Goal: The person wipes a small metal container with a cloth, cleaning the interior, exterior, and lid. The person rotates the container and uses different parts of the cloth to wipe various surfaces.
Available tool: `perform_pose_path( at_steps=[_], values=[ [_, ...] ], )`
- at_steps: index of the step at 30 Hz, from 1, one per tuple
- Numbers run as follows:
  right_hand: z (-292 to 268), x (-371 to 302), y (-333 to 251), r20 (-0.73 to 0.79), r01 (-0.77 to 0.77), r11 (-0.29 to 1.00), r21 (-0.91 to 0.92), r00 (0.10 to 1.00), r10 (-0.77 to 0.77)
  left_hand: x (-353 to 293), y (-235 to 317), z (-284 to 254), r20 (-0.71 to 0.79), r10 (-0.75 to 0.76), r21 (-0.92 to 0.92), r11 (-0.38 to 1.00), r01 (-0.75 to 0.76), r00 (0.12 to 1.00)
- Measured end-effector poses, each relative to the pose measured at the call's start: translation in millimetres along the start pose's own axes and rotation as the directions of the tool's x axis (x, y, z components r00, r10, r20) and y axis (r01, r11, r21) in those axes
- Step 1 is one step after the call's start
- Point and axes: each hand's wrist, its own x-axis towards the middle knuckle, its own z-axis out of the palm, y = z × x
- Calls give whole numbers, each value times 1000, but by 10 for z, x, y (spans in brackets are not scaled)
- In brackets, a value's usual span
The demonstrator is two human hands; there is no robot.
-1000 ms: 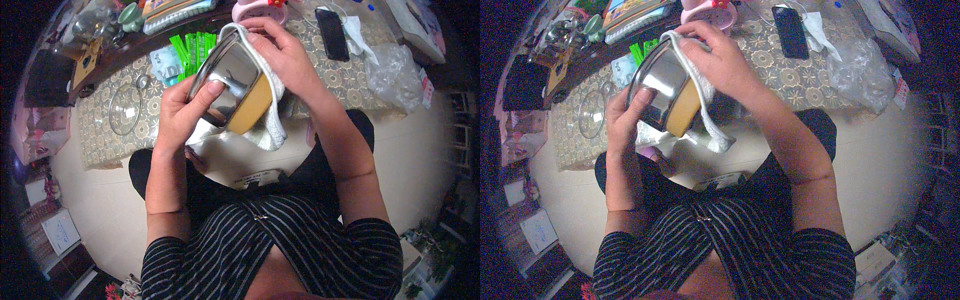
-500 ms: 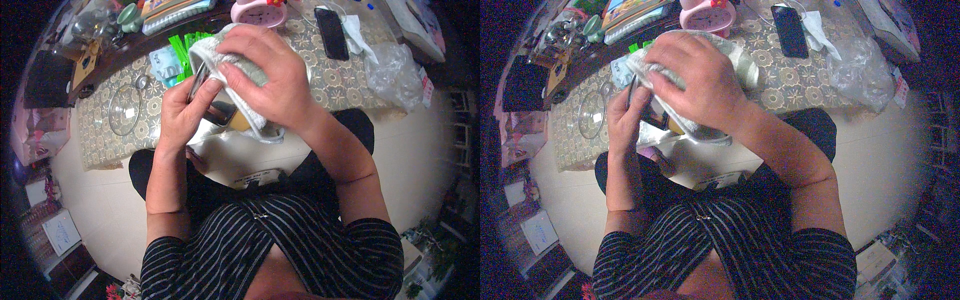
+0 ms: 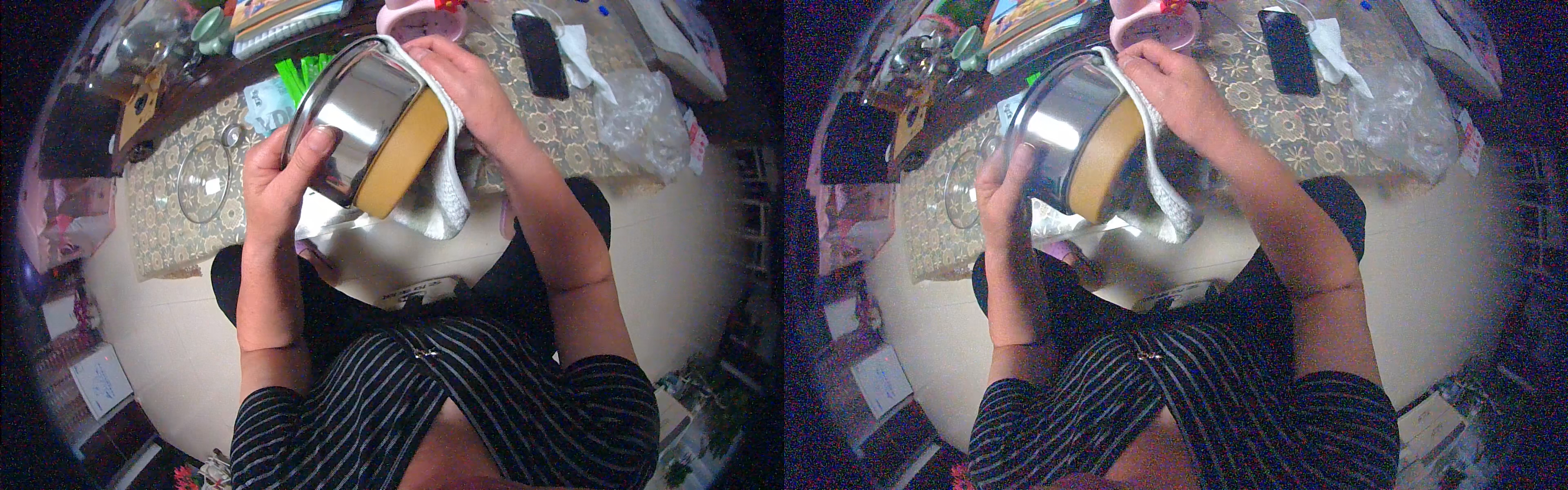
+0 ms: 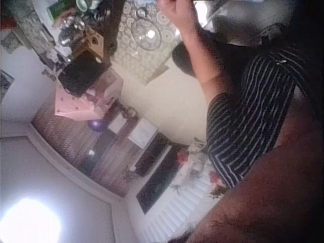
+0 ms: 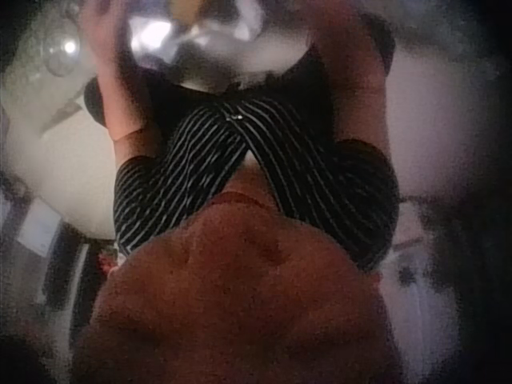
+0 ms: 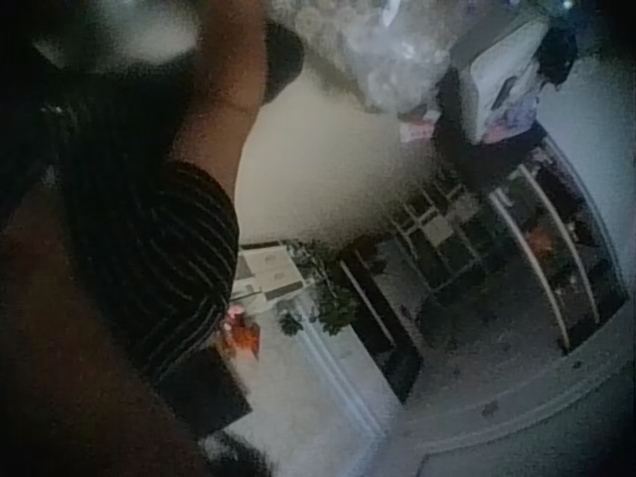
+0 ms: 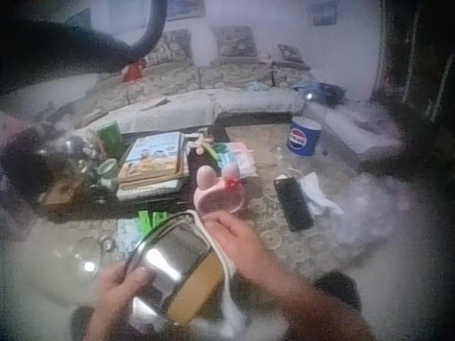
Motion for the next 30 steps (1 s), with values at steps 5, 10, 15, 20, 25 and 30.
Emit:
perform_pose_path(
  at_steps=[5,10,15,20,25,30],
  values=[
    [128,-202,-219,-116,215,957,-195,964,-240,-14,43,-34,-61,13,56,998,-9,998],
    [231,-308,-387,7,581,613,-535,729,-685,-6,45,-15,-141,-27,12,999,29,990],
    [490,-574,-404,257,749,373,-548,575,-777,33,-58,36,-176,25,-71,997,-38,984],
    [459,-510,-389,163,683,440,-582,629,-760,-1,-46,-16,-33,25,-23,999,-26,999],
    [277,-344,-449,92,629,576,-522,713,-695,-70,45,13,128,28,128,991,-44,991],
    [127,-209,-400,-47,477,803,-358,849,-525,-84,101,28,113,23,250,967,-50,993]
  ],
)
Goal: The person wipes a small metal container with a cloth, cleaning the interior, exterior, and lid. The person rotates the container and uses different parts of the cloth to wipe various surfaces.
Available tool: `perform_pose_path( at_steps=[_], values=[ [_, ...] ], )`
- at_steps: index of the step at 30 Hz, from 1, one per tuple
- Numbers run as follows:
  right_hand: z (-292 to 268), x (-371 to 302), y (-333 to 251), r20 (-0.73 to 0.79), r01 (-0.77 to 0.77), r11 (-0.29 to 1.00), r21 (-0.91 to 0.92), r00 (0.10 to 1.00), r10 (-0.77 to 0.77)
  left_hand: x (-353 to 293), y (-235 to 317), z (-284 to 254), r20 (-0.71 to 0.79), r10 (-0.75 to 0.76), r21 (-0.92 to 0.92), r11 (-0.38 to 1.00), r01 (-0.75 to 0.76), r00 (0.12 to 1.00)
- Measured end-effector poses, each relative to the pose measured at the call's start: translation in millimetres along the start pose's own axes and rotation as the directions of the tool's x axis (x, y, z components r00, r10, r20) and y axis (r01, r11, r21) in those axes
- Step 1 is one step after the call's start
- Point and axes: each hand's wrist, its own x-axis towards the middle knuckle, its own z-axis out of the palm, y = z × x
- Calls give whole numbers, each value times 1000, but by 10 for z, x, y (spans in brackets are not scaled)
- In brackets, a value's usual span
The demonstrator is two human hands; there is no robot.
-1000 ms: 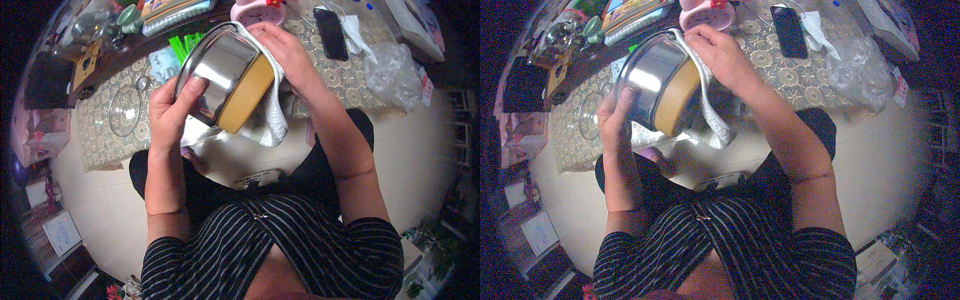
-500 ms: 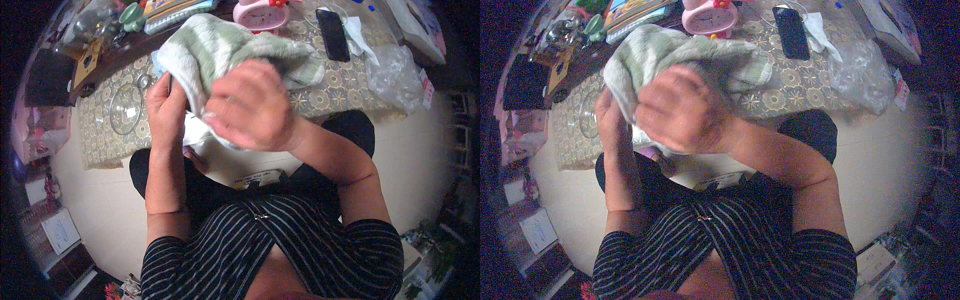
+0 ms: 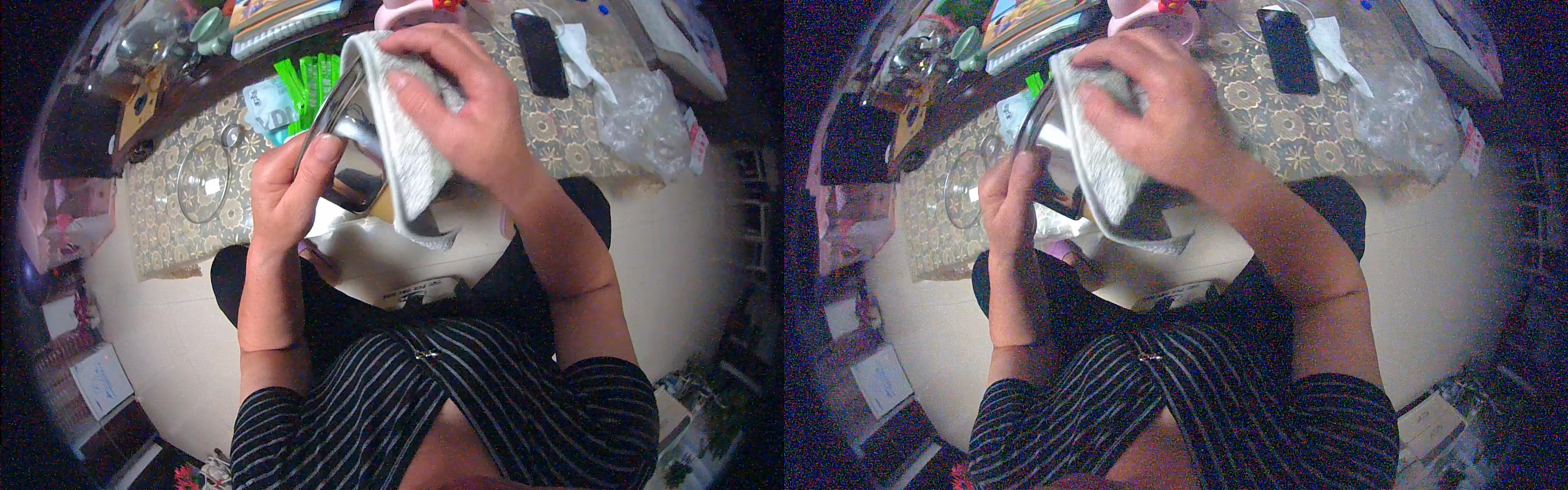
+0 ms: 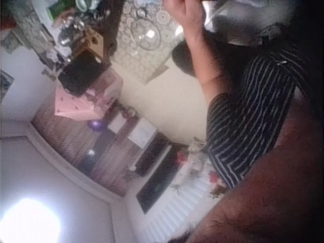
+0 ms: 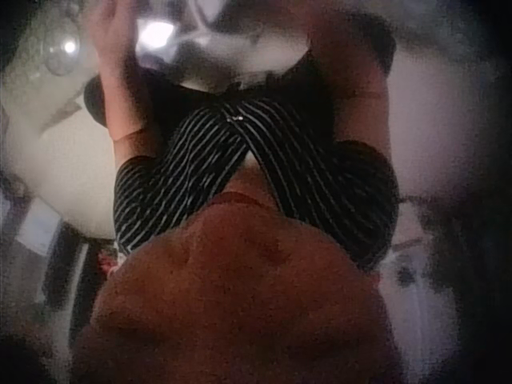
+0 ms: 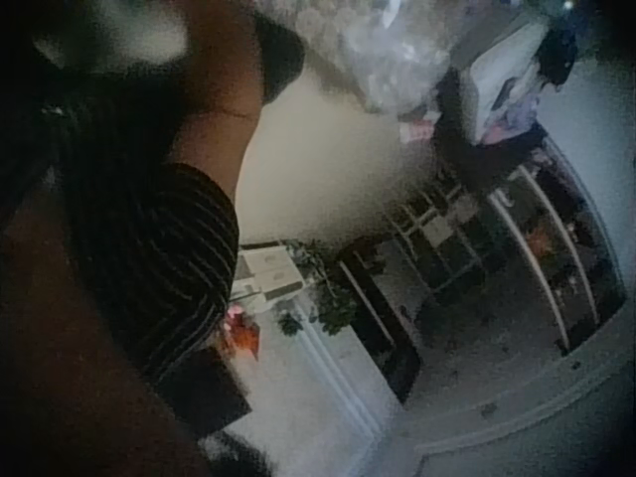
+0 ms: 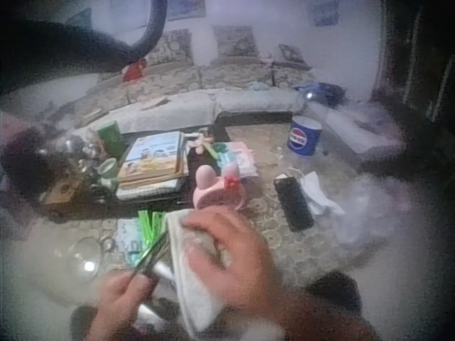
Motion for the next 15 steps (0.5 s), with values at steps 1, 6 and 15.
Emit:
perform_pose_path(
  at_steps=[1,6,15],
  values=[
    [-12,14,28,17,-171,974,148,985,170,4,1,-9,12,13,-3,1000,-13,1000],
    [-15,-21,-20,57,136,988,-76,990,-132,-5,-64,6,-19,4,-84,996,-6,1000],
    [100,-105,-220,102,272,954,-128,960,-260,59,-156,12,96,112,-155,983,-96,989]
  ],
)
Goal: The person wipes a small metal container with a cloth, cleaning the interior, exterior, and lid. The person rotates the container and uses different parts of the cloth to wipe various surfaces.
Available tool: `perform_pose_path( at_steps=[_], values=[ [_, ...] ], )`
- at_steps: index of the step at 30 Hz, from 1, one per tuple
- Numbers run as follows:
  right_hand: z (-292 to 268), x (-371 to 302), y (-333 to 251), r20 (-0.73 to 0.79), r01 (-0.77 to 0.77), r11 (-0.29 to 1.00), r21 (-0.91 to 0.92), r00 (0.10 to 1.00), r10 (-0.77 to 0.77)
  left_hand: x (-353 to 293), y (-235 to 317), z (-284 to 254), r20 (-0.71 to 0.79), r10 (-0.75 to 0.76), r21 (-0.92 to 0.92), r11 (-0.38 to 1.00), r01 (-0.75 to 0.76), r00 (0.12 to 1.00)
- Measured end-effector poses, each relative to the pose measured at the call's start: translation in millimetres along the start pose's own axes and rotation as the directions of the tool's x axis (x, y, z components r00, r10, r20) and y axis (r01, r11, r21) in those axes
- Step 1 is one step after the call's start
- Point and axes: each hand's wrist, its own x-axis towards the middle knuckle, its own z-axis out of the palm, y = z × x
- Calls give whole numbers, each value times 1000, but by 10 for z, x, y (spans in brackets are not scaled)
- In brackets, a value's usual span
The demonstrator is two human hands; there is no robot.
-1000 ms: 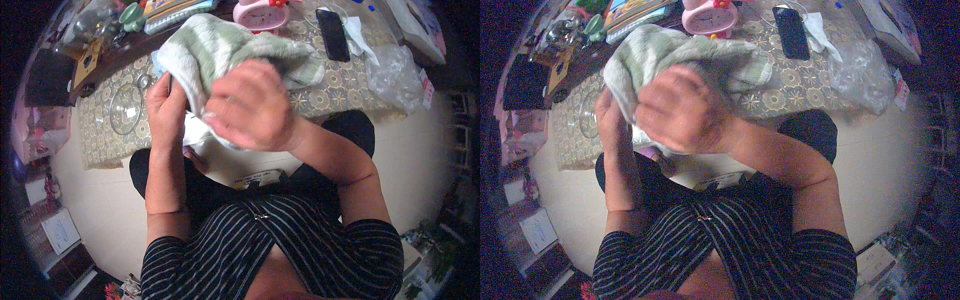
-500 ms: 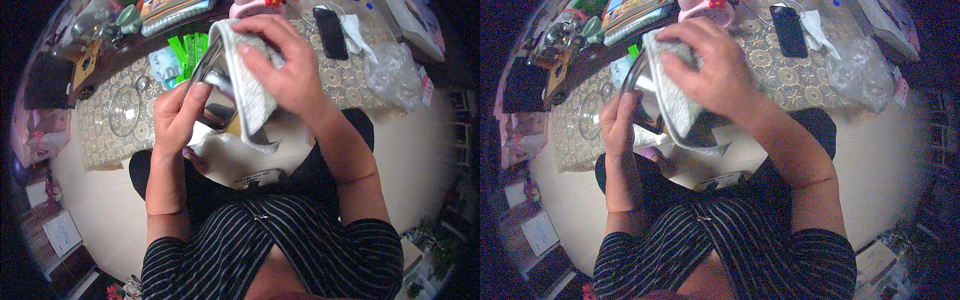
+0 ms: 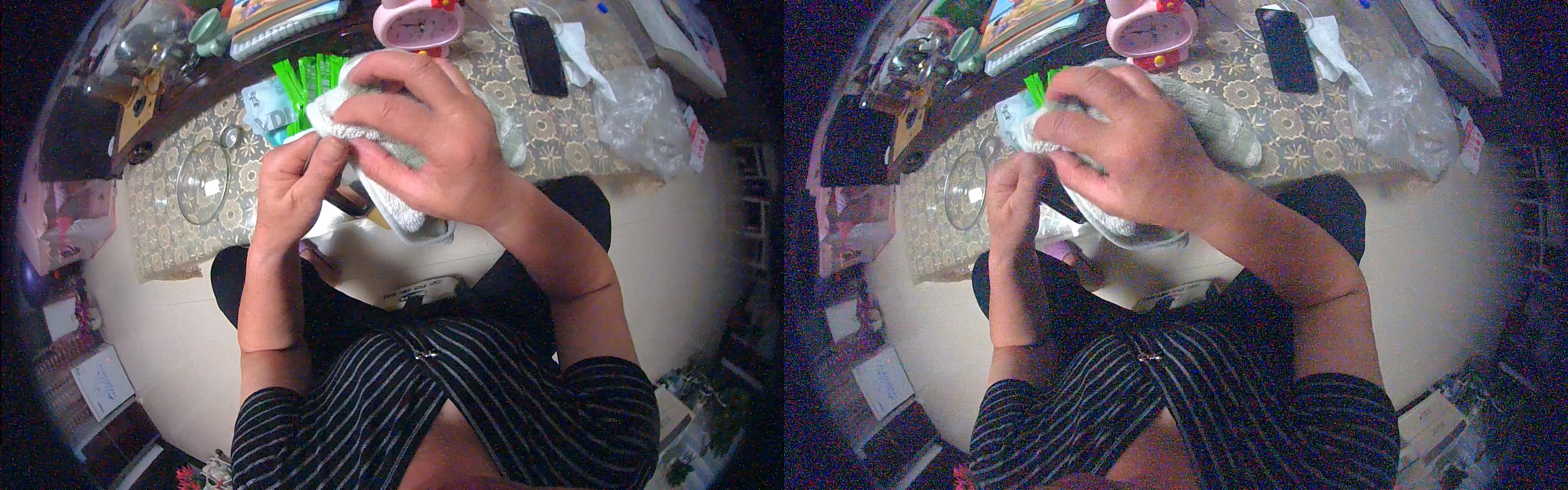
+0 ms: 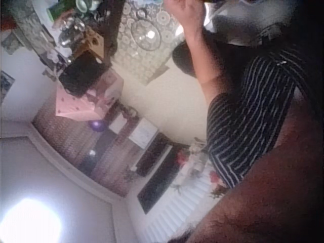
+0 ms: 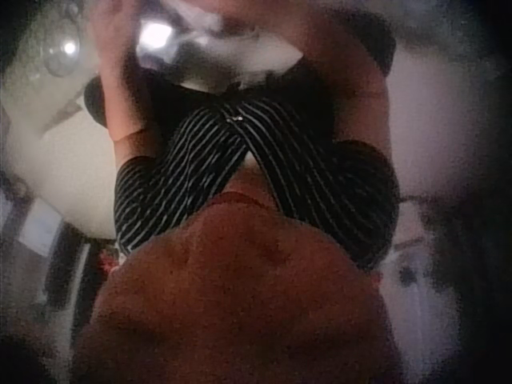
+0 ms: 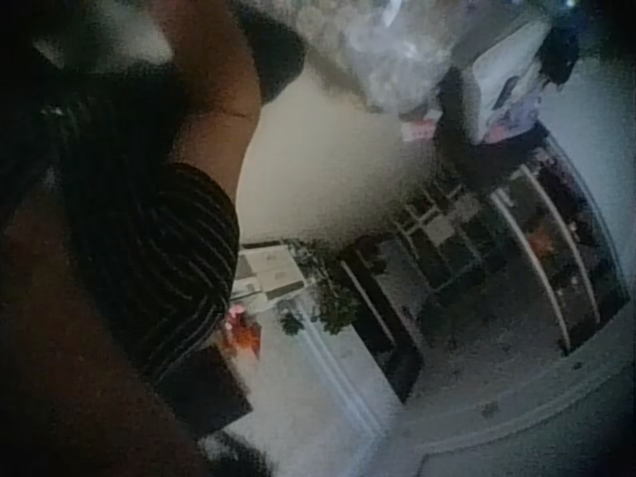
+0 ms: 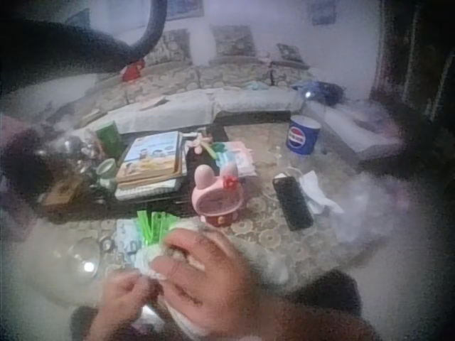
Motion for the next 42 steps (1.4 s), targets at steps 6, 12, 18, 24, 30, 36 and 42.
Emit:
perform_pose_path(
  at_steps=[6,12,18,24,30,36,42],
  values=[
    [-135,70,153,129,4,986,164,991,-25,-30,164,40,134,-193,-94,974,206,972],
    [-298,33,406,337,-398,878,267,892,301,-41,103,-31,100,-160,8,987,160,982],
    [-294,-43,692,463,-669,520,531,743,483,-123,-44,-164,-87,-185,-216,963,163,979],
    [-250,-74,709,501,-659,389,644,748,436,-150,-197,-279,-217,-82,-152,987,49,973],
    [-312,-15,598,412,-639,473,607,762,500,-18,-80,-261,63,-30,-45,998,33,998],
    [-317,33,416,203,-508,800,319,861,466,5,111,-44,116,31,-175,985,-10,993],
    [-221,101,324,44,-51,998,41,998,49,40,187,-34,118,41,212,975,-65,992]
  ],
)
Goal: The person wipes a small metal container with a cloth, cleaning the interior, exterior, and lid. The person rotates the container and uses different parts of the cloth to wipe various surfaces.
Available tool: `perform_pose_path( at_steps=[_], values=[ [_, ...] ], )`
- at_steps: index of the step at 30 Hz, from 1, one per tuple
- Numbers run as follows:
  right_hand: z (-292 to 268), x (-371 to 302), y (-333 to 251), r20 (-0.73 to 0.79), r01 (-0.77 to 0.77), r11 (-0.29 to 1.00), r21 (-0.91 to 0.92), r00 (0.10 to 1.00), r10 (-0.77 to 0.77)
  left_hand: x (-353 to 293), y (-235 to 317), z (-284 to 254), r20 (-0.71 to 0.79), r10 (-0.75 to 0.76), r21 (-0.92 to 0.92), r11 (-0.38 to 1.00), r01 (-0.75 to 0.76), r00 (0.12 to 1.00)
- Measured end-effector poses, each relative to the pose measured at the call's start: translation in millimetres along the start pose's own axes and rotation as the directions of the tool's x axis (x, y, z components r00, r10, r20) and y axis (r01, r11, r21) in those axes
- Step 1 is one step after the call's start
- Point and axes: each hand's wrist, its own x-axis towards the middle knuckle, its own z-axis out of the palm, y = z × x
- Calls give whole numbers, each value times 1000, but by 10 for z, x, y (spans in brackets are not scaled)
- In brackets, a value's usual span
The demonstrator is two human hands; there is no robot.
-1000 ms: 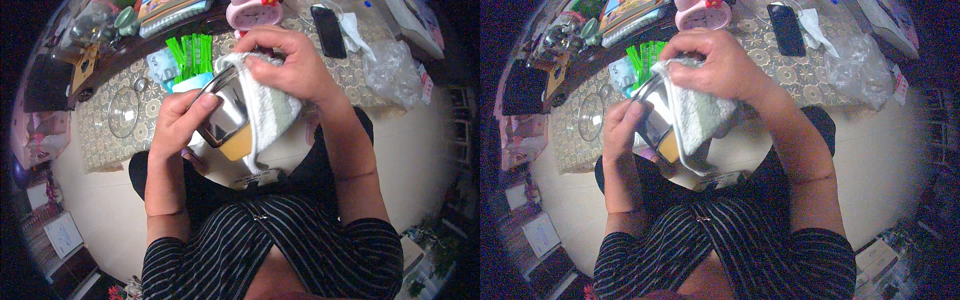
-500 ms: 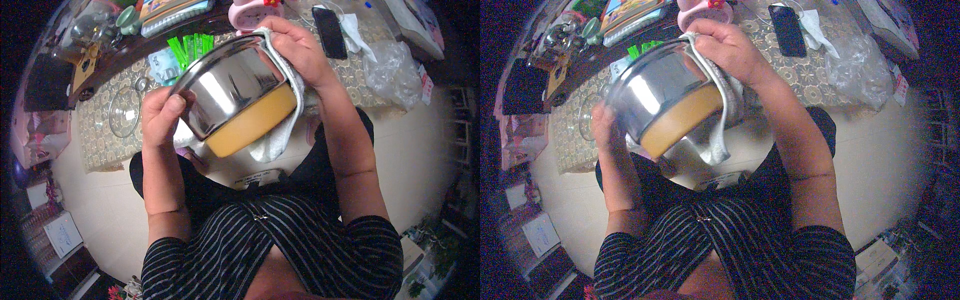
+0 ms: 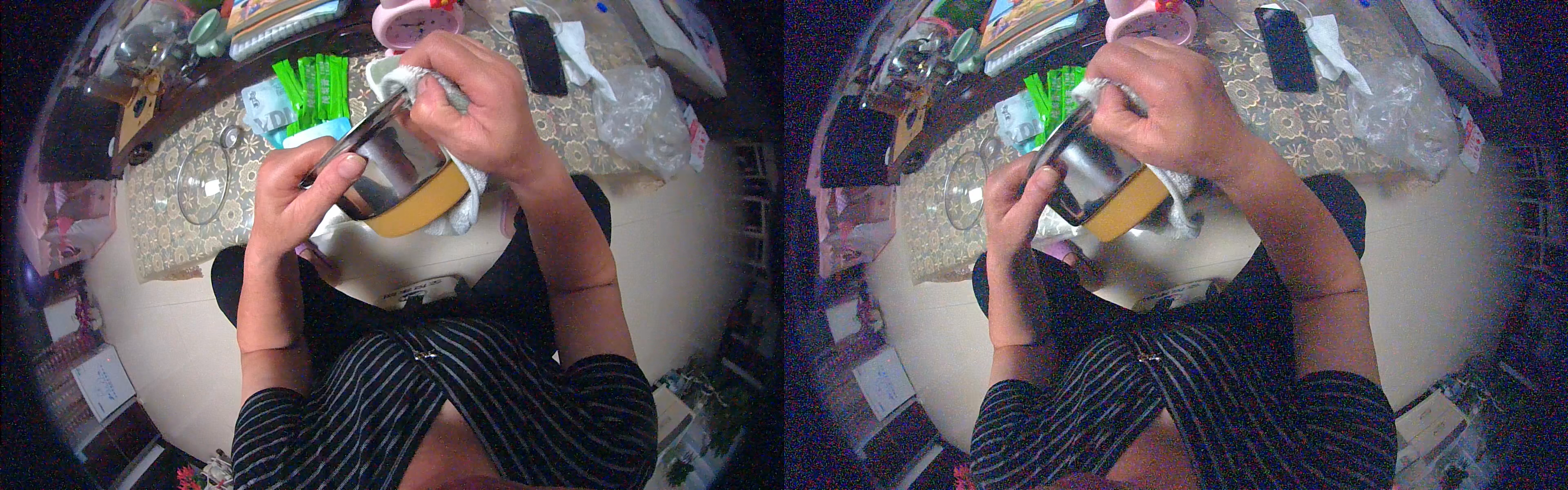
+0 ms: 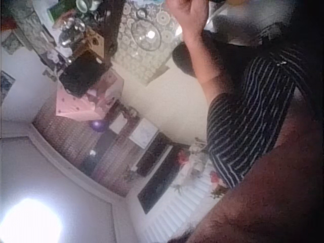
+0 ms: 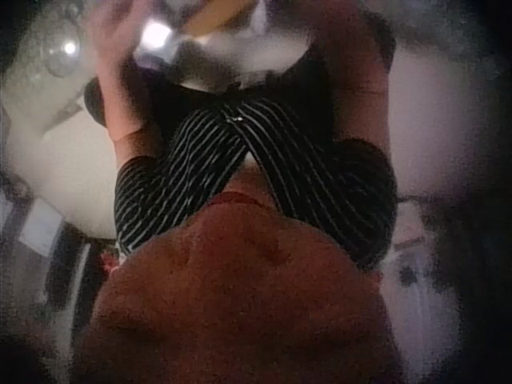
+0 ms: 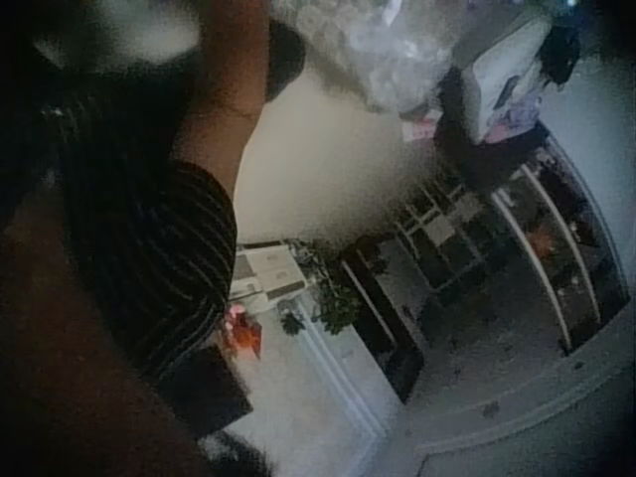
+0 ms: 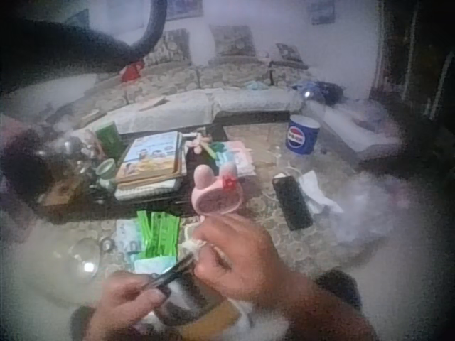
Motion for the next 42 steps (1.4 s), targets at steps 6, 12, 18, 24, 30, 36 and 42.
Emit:
perform_pose_path(
  at_steps=[6,12,18,24,30,36,42],
  values=[
    [60,-43,-207,143,159,986,-54,978,-150,3,21,67,-25,13,-27,1000,-14,1000],
    [-9,-60,-40,84,14,997,75,996,-21,-40,-43,-36,-48,21,-107,994,-26,999],
    [12,-42,253,6,-237,911,336,968,250,-99,-217,-63,-229,4,-255,965,-64,974],
    [123,-100,223,57,-488,594,639,801,596,-94,-179,-11,-345,-91,-300,954,-18,934],
    [179,-65,-94,-77,-31,997,76,996,37,-19,-180,107,-361,-121,-226,973,39,925],
    [283,-109,-291,-78,136,988,-70,987,-141,-16,-230,140,-276,-21,-310,948,-68,961],
    [211,-111,49,-111,-176,978,113,976,188,-29,-169,154,-368,-32,-182,983,-38,929]
  ],
)
